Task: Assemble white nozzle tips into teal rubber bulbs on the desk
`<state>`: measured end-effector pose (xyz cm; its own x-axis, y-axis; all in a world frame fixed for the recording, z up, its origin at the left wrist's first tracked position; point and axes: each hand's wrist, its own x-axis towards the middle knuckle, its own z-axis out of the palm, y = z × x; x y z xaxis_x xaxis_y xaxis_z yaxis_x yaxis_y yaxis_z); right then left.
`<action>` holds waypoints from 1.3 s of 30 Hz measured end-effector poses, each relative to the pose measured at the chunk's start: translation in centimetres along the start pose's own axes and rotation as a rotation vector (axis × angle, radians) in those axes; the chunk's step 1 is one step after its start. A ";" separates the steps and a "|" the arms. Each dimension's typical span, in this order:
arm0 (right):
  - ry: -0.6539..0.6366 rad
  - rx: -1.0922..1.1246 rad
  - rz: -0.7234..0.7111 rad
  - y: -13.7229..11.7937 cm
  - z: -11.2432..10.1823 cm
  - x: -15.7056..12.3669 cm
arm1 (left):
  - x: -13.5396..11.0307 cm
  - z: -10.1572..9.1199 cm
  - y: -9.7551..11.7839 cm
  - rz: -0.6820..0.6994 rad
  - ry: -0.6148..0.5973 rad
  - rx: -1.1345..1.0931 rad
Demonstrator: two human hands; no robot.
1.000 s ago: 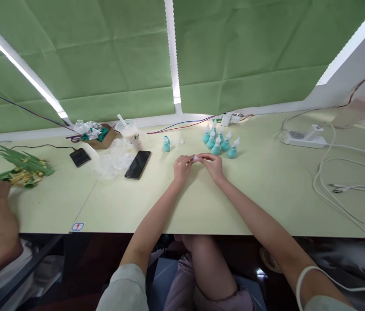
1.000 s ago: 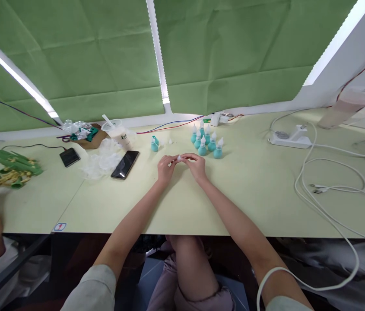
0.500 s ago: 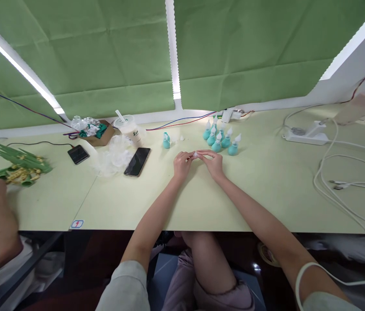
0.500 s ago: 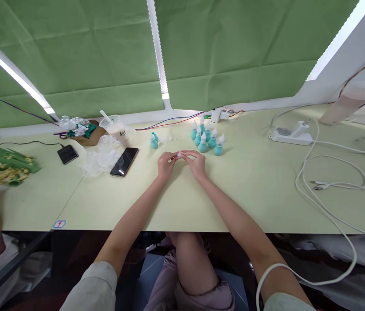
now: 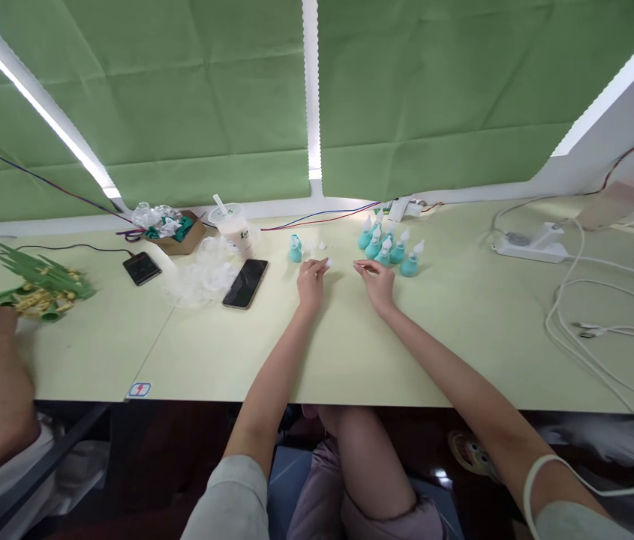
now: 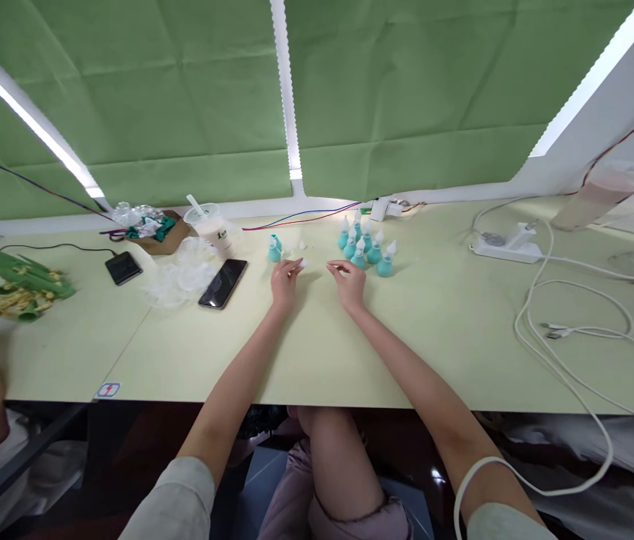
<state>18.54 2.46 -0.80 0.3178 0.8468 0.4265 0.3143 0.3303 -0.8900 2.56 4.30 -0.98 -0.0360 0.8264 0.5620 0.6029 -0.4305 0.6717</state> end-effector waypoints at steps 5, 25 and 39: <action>-0.243 -0.456 -0.042 0.0 3.6 2.7 | 1.1 -1.3 -1.2 -0.220 0.085 0.003; -0.159 -0.764 -0.001 3.4 8.1 7.1 | 1.6 -1.4 -2.3 -0.313 0.119 0.014; -0.173 -0.719 -0.033 3.8 8.2 7.3 | 1.6 -1.3 -2.1 -0.312 0.083 -0.009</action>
<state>14.76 13.30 -2.36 0.1710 0.9146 0.3664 0.8483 0.0525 -0.5269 0.20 6.08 -0.90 -0.2828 0.8868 0.3656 0.5456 -0.1648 0.8217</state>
